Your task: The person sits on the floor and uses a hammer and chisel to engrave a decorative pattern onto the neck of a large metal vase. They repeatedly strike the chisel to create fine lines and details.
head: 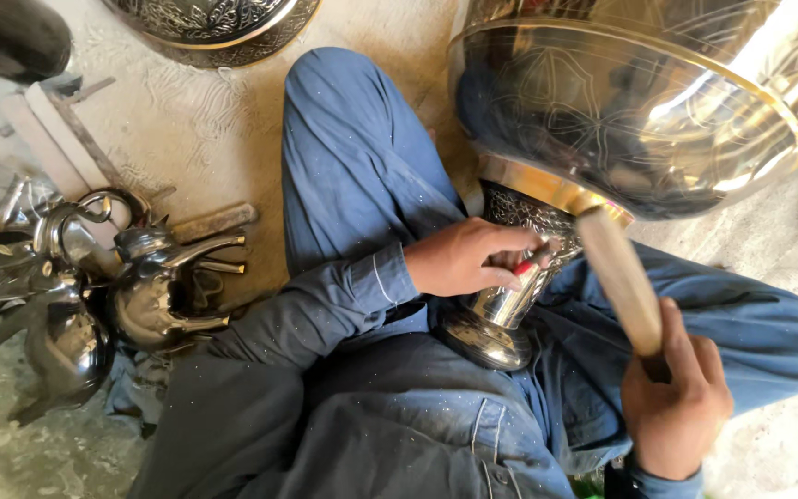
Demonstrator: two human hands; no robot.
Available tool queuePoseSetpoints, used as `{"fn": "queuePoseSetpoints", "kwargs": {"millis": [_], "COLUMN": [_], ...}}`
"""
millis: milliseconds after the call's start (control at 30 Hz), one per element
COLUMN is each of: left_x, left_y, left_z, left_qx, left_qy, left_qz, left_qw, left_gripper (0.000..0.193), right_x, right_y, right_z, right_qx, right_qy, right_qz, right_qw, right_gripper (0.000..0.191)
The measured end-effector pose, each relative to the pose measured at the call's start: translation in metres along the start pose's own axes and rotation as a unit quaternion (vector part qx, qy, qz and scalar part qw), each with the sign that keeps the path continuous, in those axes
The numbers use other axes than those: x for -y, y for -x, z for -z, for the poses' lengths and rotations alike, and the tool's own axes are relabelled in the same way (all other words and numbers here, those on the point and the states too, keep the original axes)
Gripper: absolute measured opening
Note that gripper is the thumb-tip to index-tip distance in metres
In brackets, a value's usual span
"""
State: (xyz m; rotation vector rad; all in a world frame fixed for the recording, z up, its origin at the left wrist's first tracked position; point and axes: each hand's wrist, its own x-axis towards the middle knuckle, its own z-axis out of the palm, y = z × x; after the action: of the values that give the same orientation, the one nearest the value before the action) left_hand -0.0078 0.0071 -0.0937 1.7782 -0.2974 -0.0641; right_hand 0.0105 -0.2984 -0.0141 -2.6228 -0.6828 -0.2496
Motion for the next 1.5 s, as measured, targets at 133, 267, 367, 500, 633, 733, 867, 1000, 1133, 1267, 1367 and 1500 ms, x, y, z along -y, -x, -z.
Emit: {"fn": "queuePoseSetpoints", "kwargs": {"millis": [133,267,367,500,633,733,867,1000,1133,1267,1367,1500], "left_x": [0.014,0.016,0.01,0.003,0.001,0.0,0.0,0.001,0.002,-0.015,-0.045,-0.087], "left_y": [0.001,0.0,0.004,0.008,0.011,0.013,0.015,0.018,0.021,0.019,0.019,0.032], "left_z": [-0.003,-0.004,-0.005,-0.006,-0.006,-0.006,-0.007,-0.009,-0.01,-0.006,0.002,0.009], "left_qx": [-0.04,-0.014,-0.006,-0.025,-0.067,-0.092,-0.073,-0.099,-0.087,-0.112,-0.081,0.033], "left_qy": [-0.026,-0.016,-0.019,-0.002,0.016,-0.01,0.011,0.005,0.019,0.017,0.1,0.271], "left_qz": [-0.084,-0.07,-0.019,-0.002,-0.04,-0.044,0.007,-0.025,0.011,0.007,-0.026,-0.158], "left_qw": [0.995,0.997,1.0,1.0,0.997,0.995,0.997,0.995,0.996,0.994,0.991,0.949], "left_gripper": [0.055,0.054,0.054,0.05,0.046,0.045,0.042,0.04,0.033,0.034,0.027,0.01], "right_x": [-0.006,0.0,0.01,0.019,0.021,0.022,0.033,0.047,0.058,0.061,0.057,0.046], "right_y": [-0.01,-0.021,-0.035,-0.047,-0.052,-0.058,-0.065,-0.072,-0.077,-0.085,-0.085,-0.067], "right_z": [0.0,0.019,0.03,0.035,0.04,0.047,0.05,0.049,0.052,0.044,0.024,-0.016], "right_qx": [-0.082,-0.073,-0.052,-0.002,0.007,0.02,0.006,0.014,0.024,0.069,0.035,-0.037], "right_qy": [-0.01,0.008,0.044,0.077,0.004,0.051,0.042,0.112,0.005,0.15,0.058,-0.064], "right_qz": [0.085,0.115,0.133,0.127,0.051,0.134,0.125,0.163,0.107,0.189,0.108,0.01], "right_qw": [0.993,0.991,0.989,0.989,0.999,0.989,0.991,0.98,0.994,0.968,0.992,0.997], "right_gripper": [0.048,0.034,0.048,0.048,0.053,0.054,0.057,0.05,0.055,0.061,0.056,0.053]}}
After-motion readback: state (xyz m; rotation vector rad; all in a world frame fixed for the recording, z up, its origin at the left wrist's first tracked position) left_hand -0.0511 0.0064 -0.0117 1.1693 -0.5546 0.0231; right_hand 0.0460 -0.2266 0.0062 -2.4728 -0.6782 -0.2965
